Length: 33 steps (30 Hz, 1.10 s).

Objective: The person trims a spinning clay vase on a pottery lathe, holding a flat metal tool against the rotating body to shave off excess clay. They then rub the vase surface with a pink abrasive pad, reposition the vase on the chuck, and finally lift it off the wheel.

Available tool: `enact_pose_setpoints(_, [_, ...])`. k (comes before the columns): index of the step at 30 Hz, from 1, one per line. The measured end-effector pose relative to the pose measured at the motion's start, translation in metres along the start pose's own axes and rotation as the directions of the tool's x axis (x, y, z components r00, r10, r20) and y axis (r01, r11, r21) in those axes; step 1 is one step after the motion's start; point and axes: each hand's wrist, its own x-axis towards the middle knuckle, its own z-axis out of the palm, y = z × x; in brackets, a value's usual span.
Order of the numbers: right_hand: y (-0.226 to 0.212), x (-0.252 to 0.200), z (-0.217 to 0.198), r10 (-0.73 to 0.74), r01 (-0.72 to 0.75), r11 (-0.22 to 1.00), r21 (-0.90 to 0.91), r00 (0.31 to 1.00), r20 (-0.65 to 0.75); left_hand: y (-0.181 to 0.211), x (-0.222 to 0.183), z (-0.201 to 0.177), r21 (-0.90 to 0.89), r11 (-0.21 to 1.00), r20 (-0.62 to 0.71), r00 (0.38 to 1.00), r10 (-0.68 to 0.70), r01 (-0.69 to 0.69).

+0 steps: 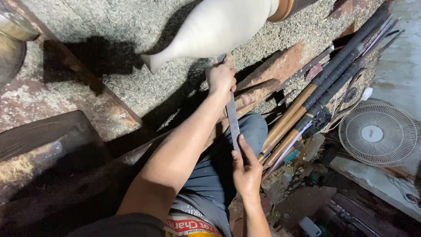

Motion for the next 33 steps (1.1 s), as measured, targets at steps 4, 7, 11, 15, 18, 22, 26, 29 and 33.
enact_pose_setpoints(4, [0.019, -0.002, -0.003, 0.525, -0.578, 0.75, 0.322, 0.816, 0.242, -0.007, 0.008, -0.002, -0.085, 0.995, -0.068, 0.997, 0.037, -0.042])
enact_pose_setpoints(7, [0.024, 0.002, -0.006, 0.573, -0.646, 0.677, 0.352, 0.763, 0.299, -0.01, 0.012, -0.001, -0.068, 0.996, -0.116, 0.992, 0.055, -0.063])
enact_pose_setpoints(11, [0.023, 0.012, -0.017, 0.595, -0.693, 0.657, 0.295, 0.718, 0.361, -0.035, 0.041, -0.006, 0.491, 0.857, -0.108, 0.966, 0.235, -0.154])
enact_pose_setpoints(15, [0.032, 0.016, -0.024, 0.57, -0.694, 0.622, 0.363, 0.719, 0.399, -0.044, 0.043, -0.006, 0.348, 0.93, -0.239, 0.949, 0.206, -0.114])
enact_pose_setpoints(18, [0.034, 0.025, -0.03, 0.593, -0.745, 0.572, 0.345, 0.665, 0.454, -0.047, 0.046, -0.006, 0.34, 0.903, -0.215, 0.914, 0.345, -0.261])
enact_pose_setpoints(22, [0.045, 0.03, -0.037, 0.54, -0.781, 0.41, 0.47, 0.624, 0.565, -0.012, 0.006, -0.001, 0.249, 0.936, -0.327, 0.888, 0.322, -0.248])
enact_pose_setpoints(26, [0.055, 0.036, -0.042, 0.505, -0.802, 0.302, 0.515, 0.593, 0.627, -0.015, 0.001, -0.003, 0.044, 0.982, -0.306, 0.934, 0.186, -0.182])
enact_pose_setpoints(29, [0.062, 0.041, -0.043, 0.496, -0.816, 0.29, 0.5, 0.575, 0.651, -0.012, -0.005, -0.003, 0.076, 0.892, -0.316, 0.837, 0.446, -0.446])
enact_pose_setpoints(33, [0.068, 0.045, -0.048, 0.526, -0.857, 0.26, 0.446, 0.513, 0.679, -0.019, -0.004, -0.01, 0.049, 0.918, -0.287, 0.875, 0.391, -0.394])
